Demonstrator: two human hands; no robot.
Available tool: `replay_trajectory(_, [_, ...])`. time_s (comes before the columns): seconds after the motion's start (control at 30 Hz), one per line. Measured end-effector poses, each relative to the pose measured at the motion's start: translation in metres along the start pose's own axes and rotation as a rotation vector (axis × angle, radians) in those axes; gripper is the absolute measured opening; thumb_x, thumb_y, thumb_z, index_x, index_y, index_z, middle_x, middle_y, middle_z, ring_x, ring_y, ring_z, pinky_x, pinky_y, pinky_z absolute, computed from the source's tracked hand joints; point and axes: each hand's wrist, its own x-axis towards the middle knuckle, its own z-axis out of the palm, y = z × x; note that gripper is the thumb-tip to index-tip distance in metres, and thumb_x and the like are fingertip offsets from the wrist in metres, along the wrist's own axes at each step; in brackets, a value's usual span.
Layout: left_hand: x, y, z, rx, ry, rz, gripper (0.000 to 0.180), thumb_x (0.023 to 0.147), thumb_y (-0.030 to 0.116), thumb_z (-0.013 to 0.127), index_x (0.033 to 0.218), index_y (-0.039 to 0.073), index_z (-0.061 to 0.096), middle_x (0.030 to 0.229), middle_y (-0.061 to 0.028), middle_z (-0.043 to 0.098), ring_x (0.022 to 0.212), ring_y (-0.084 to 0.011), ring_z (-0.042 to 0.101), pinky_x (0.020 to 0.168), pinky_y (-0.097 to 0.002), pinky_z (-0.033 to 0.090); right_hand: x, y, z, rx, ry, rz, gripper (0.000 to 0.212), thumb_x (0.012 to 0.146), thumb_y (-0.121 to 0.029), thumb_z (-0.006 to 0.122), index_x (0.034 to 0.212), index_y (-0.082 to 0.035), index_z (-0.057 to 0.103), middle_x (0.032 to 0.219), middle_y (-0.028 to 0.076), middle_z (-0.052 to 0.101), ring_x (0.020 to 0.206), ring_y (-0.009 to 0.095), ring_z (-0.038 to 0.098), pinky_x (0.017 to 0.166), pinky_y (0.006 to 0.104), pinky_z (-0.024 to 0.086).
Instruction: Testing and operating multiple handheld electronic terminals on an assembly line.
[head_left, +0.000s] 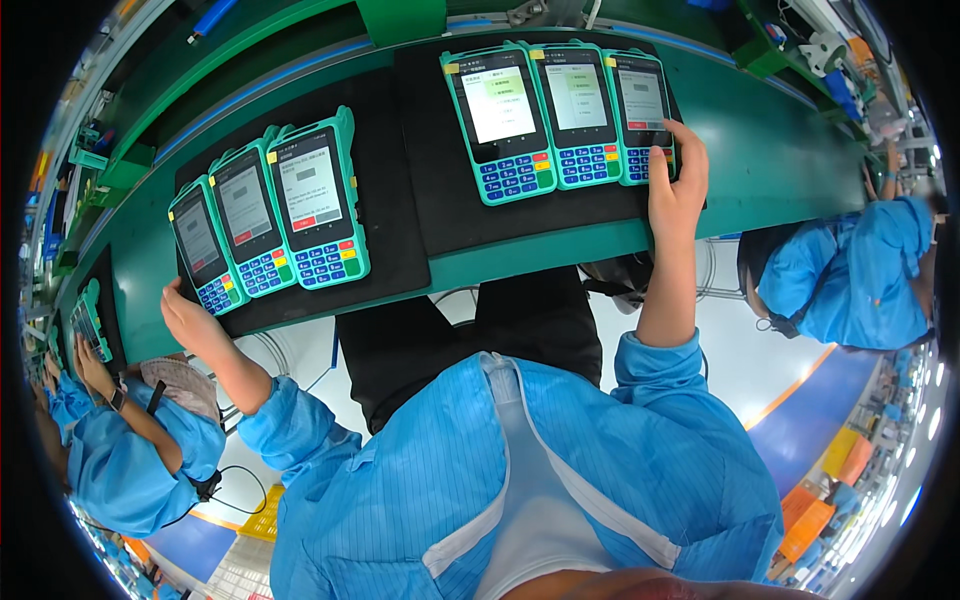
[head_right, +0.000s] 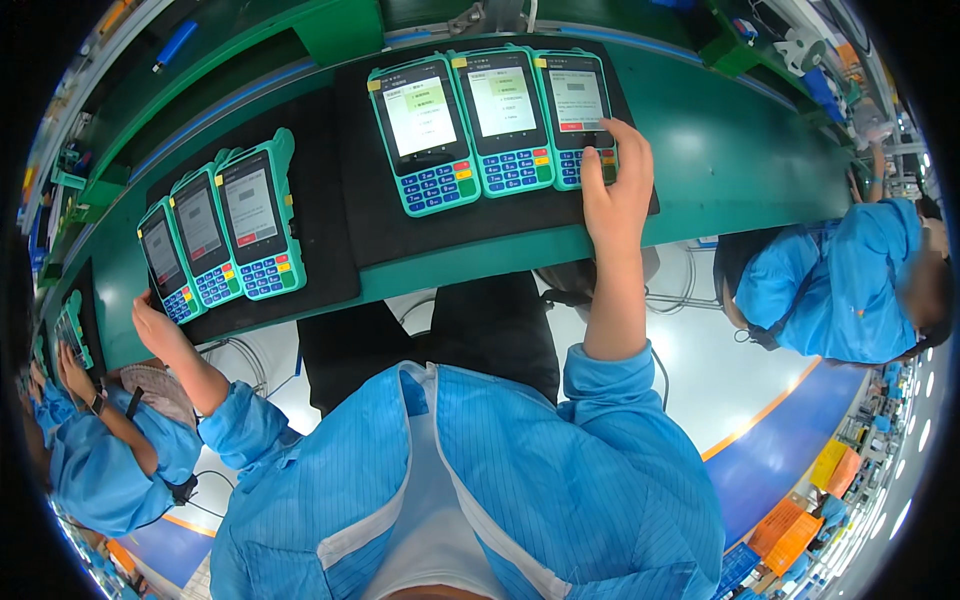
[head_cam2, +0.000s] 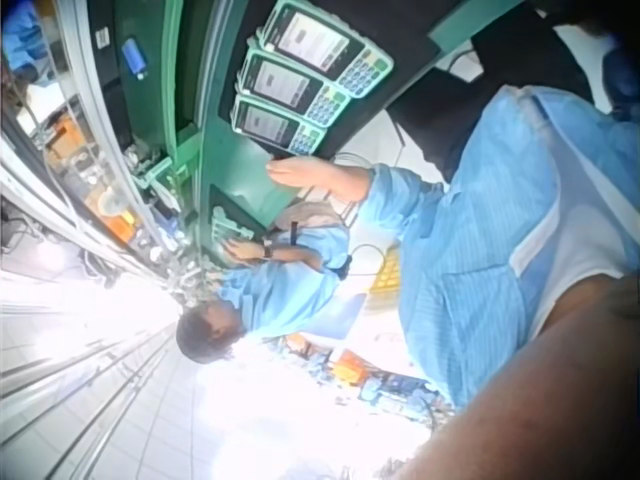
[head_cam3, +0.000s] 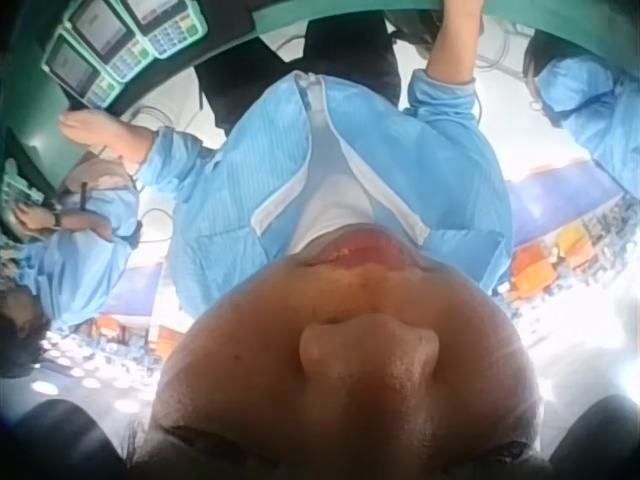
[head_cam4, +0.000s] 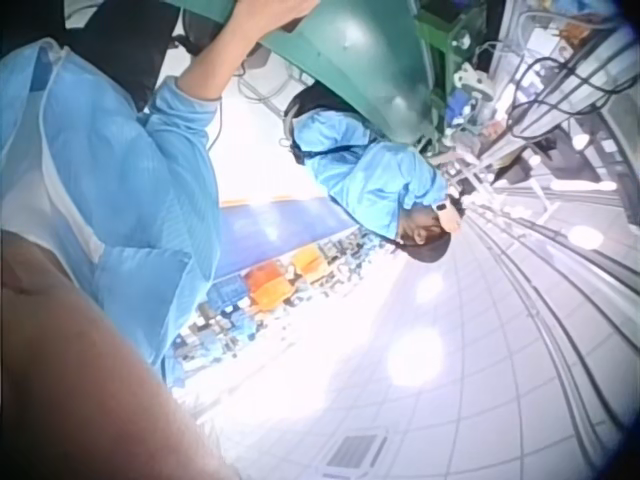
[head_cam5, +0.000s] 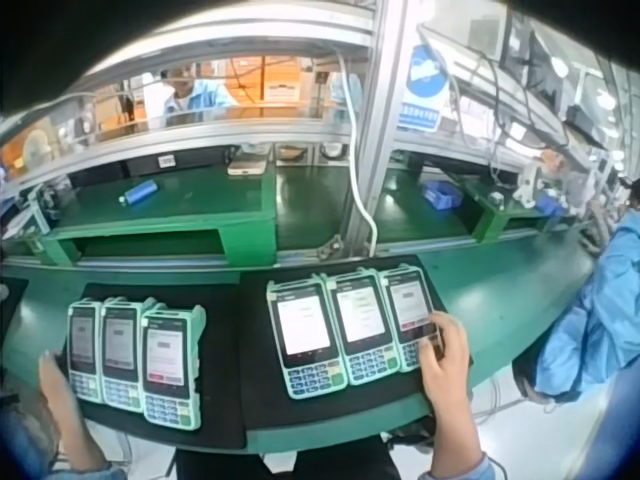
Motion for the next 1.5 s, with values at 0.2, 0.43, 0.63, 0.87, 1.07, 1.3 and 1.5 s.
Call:
replay_trajectory(0.2, [0.0, 0.0, -0.001, -0.001, -0.002, 0.007, 0.04, 0.094, 0.028, 0.037, 0.097, -0.004, 0.061, 0.098, -0.0161, 0.063, 0.092, -0.0271, 0.056, 0.086, -0.0347, 0.04, -0.001, 0.001, 0.0, -0.041, -0.025, -0.051, 0.031, 0.081, -0.013, 0.058, 0.112, -0.007, 0.056, 0.116, 0.013, 0.054, 0.109, 0.03, 0.05, 0.094, 0.0379, 0.038])
replay_trajectory(0.43, [0.002, -0.001, -0.002, -0.002, -0.001, 0.019, 0.04, 0.094, 0.028, 0.037, 0.094, -0.004, 0.061, 0.096, -0.0154, 0.063, 0.09, -0.0268, 0.057, 0.085, -0.0347, 0.04, -0.003, -0.002, 0.004, 0.078, 0.043, 0.003, 0.035, 0.081, -0.012, 0.058, 0.116, -0.007, 0.054, 0.115, 0.014, 0.054, 0.107, 0.03, 0.051, 0.093, 0.0379, 0.039])
replay_trajectory(0.63, [0.004, -0.004, -0.003, -0.004, -0.004, 0.018, 0.039, 0.094, 0.028, 0.037, 0.093, -0.004, 0.061, 0.095, -0.0153, 0.063, 0.09, -0.0269, 0.057, 0.084, -0.0348, 0.041, -0.002, -0.003, 0.002, -0.099, -0.032, -0.102, 0.037, 0.081, -0.012, 0.058, 0.117, -0.005, 0.053, 0.114, 0.014, 0.054, 0.107, 0.03, 0.051, 0.093, 0.0375, 0.038])
replay_trajectory(0.87, [0.012, -0.022, 0.002, -0.071, -0.04, 0.014, 0.044, 0.095, 0.034, 0.038, 0.103, -0.003, 0.06, 0.102, -0.0159, 0.061, 0.096, -0.0243, 0.055, 0.089, -0.0325, 0.039, -0.004, 0.001, 0.004, 0.035, 0.054, -0.015, 0.043, 0.078, -0.008, 0.06, 0.12, -0.002, 0.049, 0.115, 0.015, 0.053, 0.108, 0.029, 0.05, 0.096, 0.0375, 0.036])
replay_trajectory(1.07, [0.072, -0.04, -0.009, 0.049, -0.37, -0.206, 0.057, 0.094, 0.045, 0.039, 0.106, -0.007, 0.06, 0.098, -0.0208, 0.063, 0.096, -0.0258, 0.059, 0.085, -0.0341, 0.041, -0.005, -0.013, 0.004, 0.061, 0.151, -0.017, 0.051, 0.076, -0.004, 0.06, 0.124, 0.0, 0.044, 0.117, 0.015, 0.052, 0.111, 0.028, 0.047, 0.099, 0.038, 0.034])
replay_trajectory(1.3, [0.076, 0.007, 0.015, 0.331, -0.373, -0.003, 0.055, 0.09, 0.046, 0.039, 0.092, -0.003, 0.064, 0.089, -0.0273, 0.062, 0.088, -0.0403, 0.06, 0.078, -0.0428, 0.044, -0.005, -0.037, -0.002, 0.011, 0.253, -0.108, 0.05, 0.076, -0.003, 0.06, 0.123, 0.001, 0.044, 0.117, 0.014, 0.051, 0.111, 0.027, 0.046, 0.1, 0.037, 0.032])
replay_trajectory(1.5, [0.014, 0.069, 0.057, 0.122, -0.534, 0.313, 0.035, 0.086, 0.024, 0.042, 0.094, -0.001, 0.066, 0.094, -0.0243, 0.061, 0.094, -0.0386, 0.054, 0.085, -0.042, 0.042, -0.007, -0.029, -0.02, -0.08, 0.284, -0.097, 0.049, 0.077, -0.006, 0.058, 0.124, 0.0, 0.045, 0.119, 0.014, 0.051, 0.112, 0.028, 0.046, 0.1, 0.0381, 0.029])
